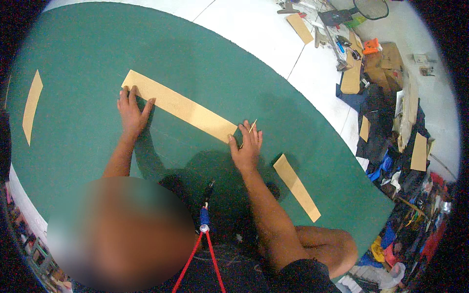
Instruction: The person sits on a green floor and repeatedly rubs a rectangular wooden plank with a small stick-like tool. The person moves the plank and continues the rubbing action along its length and edges.
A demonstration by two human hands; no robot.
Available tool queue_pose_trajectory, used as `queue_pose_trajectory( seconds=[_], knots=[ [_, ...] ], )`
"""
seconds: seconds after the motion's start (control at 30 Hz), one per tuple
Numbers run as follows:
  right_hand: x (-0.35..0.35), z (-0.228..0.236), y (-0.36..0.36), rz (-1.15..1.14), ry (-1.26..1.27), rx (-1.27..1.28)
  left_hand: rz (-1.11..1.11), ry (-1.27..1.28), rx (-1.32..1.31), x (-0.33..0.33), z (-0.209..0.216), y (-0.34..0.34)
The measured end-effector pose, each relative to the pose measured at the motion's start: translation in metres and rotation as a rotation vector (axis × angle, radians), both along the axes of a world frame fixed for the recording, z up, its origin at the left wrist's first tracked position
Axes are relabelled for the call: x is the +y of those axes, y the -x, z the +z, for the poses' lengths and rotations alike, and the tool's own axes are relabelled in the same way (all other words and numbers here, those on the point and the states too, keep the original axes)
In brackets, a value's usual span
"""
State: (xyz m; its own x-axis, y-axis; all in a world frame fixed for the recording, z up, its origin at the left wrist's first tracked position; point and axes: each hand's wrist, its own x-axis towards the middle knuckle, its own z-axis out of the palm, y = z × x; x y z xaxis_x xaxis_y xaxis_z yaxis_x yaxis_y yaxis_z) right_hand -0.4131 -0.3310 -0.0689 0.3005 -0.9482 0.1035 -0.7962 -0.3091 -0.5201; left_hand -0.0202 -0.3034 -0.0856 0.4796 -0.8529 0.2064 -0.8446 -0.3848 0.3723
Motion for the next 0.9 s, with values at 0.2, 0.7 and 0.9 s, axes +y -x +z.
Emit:
queue_pose_trajectory(
  seconds=[0.2,0.7,0.9],
  knots=[
    [0.001,-0.001,-0.002,-0.009,0.011,0.017,-0.002,-0.056,-0.013,-0.001,0.004,-0.001],
    [0.000,0.001,-0.003,-0.025,0.002,-0.011,-0.006,-0.149,0.007,-0.004,0.020,-0.001],
    [-0.001,-0.003,0.000,-0.029,0.022,-0.011,-0.021,-0.402,-0.145,-0.024,0.054,0.005]
  ],
)
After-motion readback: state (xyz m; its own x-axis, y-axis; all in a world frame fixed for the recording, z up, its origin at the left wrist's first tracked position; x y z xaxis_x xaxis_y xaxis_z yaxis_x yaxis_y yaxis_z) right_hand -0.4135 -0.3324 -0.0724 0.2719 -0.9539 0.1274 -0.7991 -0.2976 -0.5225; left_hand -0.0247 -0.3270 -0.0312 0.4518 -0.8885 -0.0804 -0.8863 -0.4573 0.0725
